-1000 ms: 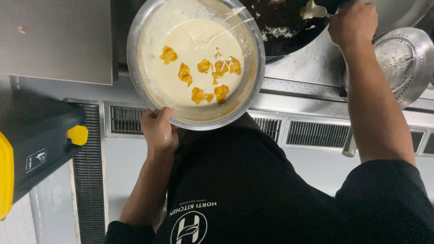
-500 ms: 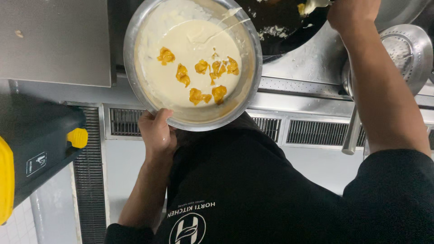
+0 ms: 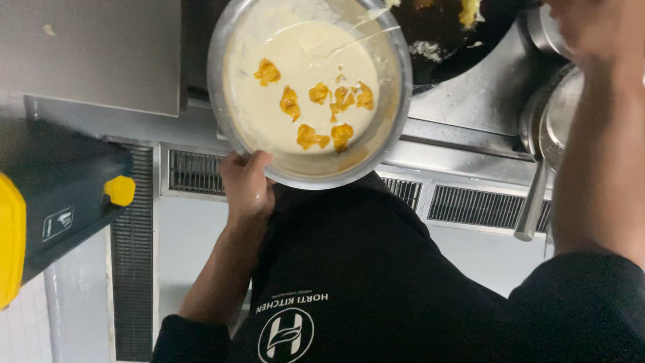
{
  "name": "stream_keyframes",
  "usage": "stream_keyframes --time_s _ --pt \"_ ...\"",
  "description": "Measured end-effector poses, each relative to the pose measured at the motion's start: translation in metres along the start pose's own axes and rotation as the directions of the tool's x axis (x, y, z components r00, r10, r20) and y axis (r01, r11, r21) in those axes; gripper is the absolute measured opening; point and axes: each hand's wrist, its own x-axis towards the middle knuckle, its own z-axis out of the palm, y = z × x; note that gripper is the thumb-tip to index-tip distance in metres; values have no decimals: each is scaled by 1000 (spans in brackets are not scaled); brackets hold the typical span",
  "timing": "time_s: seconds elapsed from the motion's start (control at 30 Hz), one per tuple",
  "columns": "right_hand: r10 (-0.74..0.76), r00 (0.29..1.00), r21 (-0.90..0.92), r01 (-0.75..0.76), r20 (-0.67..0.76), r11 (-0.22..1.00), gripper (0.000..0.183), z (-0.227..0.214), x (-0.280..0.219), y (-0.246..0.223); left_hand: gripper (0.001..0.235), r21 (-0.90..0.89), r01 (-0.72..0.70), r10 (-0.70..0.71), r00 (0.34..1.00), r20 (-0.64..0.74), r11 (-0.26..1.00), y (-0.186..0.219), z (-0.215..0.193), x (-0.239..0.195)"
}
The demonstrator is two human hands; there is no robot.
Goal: The person coats pieces of food in a batter and then places them into a pan of hot oil to fry.
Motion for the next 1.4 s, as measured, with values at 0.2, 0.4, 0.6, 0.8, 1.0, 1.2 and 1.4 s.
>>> stream_keyframes --time_s 0.2,0.4,0.6,0.8,1.0,1.2,1.4 --pt "-85 964 323 -1 253 946 18 -36 -19 -121 13 -1 -27 27 998 65 1000 -12 4 3" --pt "-74 981 343 9 178 939 17 26 -8 -188 15 92 -32 24 997 78 995 -15 11 -1" --pt "82 942 618 -278 326 735 19 24 1 -200 15 -21 10 -8 996 86 1000 -20 16 -5" --pt "-12 966 544 -135 258 828 16 41 10 -227 21 -4 81 -81 993 88 997 -22 17 -8" --pt "-29 977 587 -105 213 803 14 43 12 -231 18 23 43 -44 996 82 999 -24 12 -9" --pt "-62 984 563 -42 165 826 13 42 16 -234 21 -26 49 -45 992 118 998 -23 14 -8" --pt "-59 995 476 12 83 879 15 42 16 -227 18 17 4 -6 995 98 1000 -16 17 -10"
